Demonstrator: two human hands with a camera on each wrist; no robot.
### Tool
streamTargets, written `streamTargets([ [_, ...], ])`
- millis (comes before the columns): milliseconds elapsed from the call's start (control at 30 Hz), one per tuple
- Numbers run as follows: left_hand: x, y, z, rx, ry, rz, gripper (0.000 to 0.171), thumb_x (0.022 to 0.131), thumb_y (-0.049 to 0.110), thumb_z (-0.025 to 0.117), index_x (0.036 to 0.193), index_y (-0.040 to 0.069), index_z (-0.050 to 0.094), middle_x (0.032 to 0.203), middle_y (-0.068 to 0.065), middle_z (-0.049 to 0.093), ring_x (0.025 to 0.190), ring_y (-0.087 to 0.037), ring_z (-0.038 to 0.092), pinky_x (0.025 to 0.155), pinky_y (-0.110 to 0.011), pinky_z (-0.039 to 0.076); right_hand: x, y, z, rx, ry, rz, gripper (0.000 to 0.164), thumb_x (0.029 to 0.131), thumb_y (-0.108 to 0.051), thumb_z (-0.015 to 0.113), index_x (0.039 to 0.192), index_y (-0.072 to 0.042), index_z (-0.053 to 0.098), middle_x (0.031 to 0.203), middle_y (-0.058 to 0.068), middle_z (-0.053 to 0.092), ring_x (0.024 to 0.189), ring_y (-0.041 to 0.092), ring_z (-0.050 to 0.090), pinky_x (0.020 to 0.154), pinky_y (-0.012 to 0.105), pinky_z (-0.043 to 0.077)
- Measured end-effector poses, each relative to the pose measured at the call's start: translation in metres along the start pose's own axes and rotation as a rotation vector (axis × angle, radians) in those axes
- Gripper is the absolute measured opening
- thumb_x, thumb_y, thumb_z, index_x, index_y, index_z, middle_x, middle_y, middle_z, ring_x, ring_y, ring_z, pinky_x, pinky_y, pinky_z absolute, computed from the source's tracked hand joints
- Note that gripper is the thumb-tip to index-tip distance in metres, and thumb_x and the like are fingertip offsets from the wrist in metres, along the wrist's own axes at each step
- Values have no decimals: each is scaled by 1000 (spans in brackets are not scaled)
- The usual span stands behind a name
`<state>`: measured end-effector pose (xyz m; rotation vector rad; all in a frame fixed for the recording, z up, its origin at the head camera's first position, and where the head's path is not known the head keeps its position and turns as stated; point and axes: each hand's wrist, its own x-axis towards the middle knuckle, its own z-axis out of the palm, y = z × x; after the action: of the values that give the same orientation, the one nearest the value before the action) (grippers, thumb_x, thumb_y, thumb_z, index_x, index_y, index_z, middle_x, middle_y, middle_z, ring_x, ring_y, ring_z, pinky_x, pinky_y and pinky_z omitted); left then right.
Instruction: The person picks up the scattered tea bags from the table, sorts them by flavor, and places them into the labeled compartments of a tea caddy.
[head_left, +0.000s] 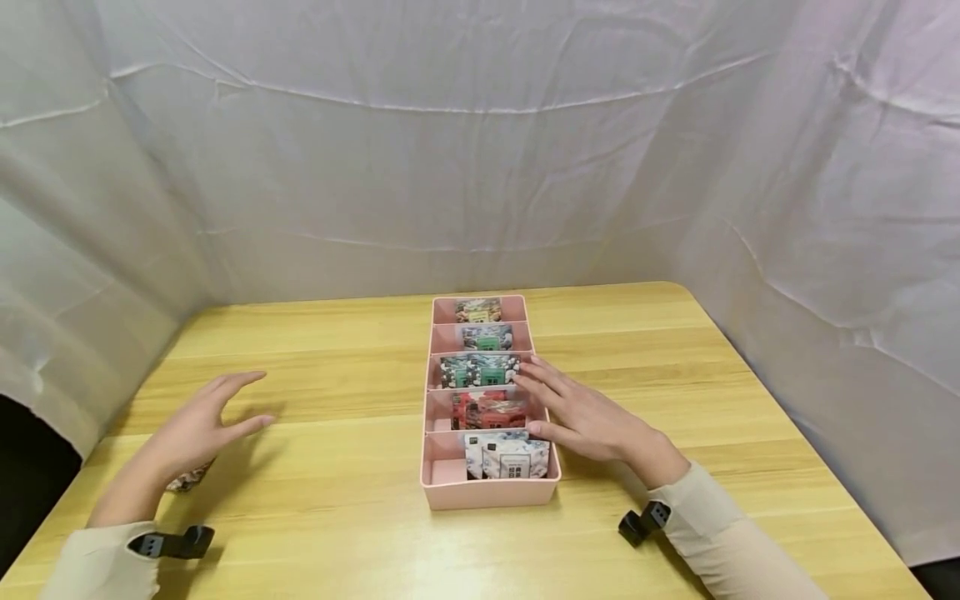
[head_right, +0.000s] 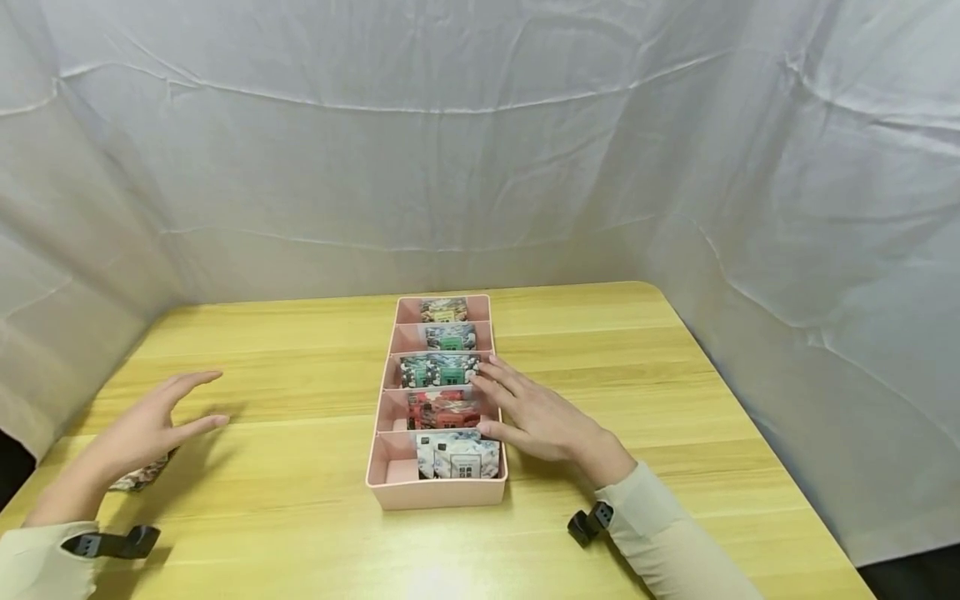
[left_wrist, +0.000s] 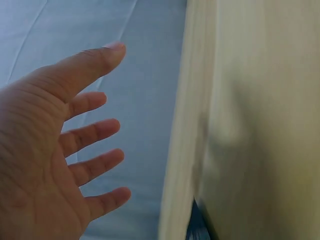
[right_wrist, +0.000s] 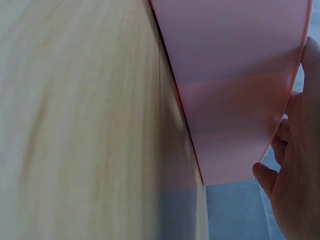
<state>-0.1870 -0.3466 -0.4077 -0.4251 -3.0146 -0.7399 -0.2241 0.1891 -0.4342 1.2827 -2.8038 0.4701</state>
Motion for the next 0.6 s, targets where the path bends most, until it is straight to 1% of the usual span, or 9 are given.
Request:
streamTargets([
  [67, -6, -8, -1, 12, -11, -19, 79, 92, 43, 68, 148, -1, 34, 144, -34, 35, 126, -58, 34, 94, -75, 30, 0, 0, 0, 1, -2, -2, 68, 102, -49, 43, 157, -15, 22, 163, 7, 12, 149, 24, 8, 113, 51, 28],
  [200, -18, -23, -4, 32, -60, -87, 82, 92, 46, 65, 149, -2, 32, 144, -36, 33, 125, -60, 33, 91, -75, 32, 1, 0, 0, 3, -2, -7, 68, 102, -49, 43, 157, -14, 23, 163, 7, 13, 149, 23, 8, 113, 50, 28],
  [267, -24, -30, -5, 36, -75, -108, 83, 92, 46, 65, 149, -4, 31, 143, -38, 31, 124, -61, 32, 89, -75, 32, 1, 0, 0, 2, -3, -6, 68, 102, -50, 43, 157, -15, 23, 163, 8, 13, 149, 23, 9, 113, 50, 28],
  [467, -41, -52, -8, 20, -62, -100, 78, 91, 36, 70, 145, -8, 34, 139, -39, 35, 122, -61, 33, 88, -72, 33, 0, -1, -1, 4, 7, -3, 68, 102, -49, 43, 157, -15, 23, 163, 8, 13, 148, 25, 10, 112, 52, 29],
  [600, -49, -65, -7, 19, -83, -103, 78, 91, 34, 71, 142, -12, 35, 137, -41, 37, 120, -61, 35, 89, -69, 34, 0, -2, -1, 4, -1, 7, 68, 102, -50, 43, 157, -16, 22, 163, 7, 12, 148, 24, 10, 113, 51, 29],
])
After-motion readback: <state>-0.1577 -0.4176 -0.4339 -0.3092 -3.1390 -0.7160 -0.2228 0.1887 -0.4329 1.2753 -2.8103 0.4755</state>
